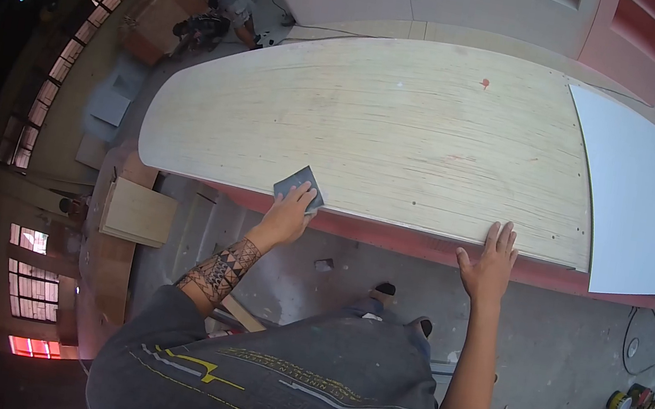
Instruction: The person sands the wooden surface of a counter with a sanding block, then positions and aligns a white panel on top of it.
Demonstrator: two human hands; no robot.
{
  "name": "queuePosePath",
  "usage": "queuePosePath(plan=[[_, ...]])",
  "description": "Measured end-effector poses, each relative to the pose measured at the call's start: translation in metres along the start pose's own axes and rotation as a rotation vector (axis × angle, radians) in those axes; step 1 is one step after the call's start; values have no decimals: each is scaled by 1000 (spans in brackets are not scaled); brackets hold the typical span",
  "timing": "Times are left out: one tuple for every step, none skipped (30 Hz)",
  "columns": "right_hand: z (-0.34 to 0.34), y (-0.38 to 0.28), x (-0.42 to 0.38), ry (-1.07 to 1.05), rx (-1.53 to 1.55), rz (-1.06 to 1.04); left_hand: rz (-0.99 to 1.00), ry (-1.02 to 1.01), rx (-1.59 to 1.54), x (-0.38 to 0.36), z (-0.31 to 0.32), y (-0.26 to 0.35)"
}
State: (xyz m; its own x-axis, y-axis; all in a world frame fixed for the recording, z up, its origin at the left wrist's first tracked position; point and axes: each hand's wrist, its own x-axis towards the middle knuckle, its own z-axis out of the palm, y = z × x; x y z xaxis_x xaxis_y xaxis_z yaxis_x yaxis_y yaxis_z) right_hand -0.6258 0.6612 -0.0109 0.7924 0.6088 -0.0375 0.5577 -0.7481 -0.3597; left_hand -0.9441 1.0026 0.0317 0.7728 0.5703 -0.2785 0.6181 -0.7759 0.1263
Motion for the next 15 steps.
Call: queuePosePath(plan=[[-1, 1, 0, 7, 9, -5, 6, 41, -90, 0, 10, -6], [-1, 2, 0, -5, 18, -9, 4, 49, -82, -3, 12, -8], [-1, 4, 1, -18, 28, -13, 4, 88, -136, -5, 15, -10], [-3, 4, 2, -13, 36, -15, 6, 126, -190, -7, 11, -8], [-4, 5, 2, -28, 46, -20, 6, 129, -182, -8, 7, -7], [-6, 6, 1, -44, 53, -26, 19, 61, -58, -9, 4, -5], [-6, 7, 0, -43, 56, -26, 31, -7, 65, -10, 0, -2], [-6, 8, 0, -50, 59, -34, 31, -4, 68, -7, 3, -9], [-7, 8, 1, -57, 62, -42, 60, 43, -39, -1, 3, -18], [-8, 8, 2, -54, 66, -42, 90, 89, -144, 5, 2, -24], [-9, 7, 3, -60, 60, -44, 91, 88, -140, 7, -15, -15], [-9, 7, 2, -70, 54, -46, -14, 320, -279, 8, -33, -8], [-8, 7, 1, -75, 57, -48, -124, 552, -417, 10, -48, 0], [-8, 7, 0, -70, 34, -50, -131, 553, -414, 15, -54, 5], [-7, 6, 0, -65, 12, -56, -171, 695, -898, 20, -62, 9]])
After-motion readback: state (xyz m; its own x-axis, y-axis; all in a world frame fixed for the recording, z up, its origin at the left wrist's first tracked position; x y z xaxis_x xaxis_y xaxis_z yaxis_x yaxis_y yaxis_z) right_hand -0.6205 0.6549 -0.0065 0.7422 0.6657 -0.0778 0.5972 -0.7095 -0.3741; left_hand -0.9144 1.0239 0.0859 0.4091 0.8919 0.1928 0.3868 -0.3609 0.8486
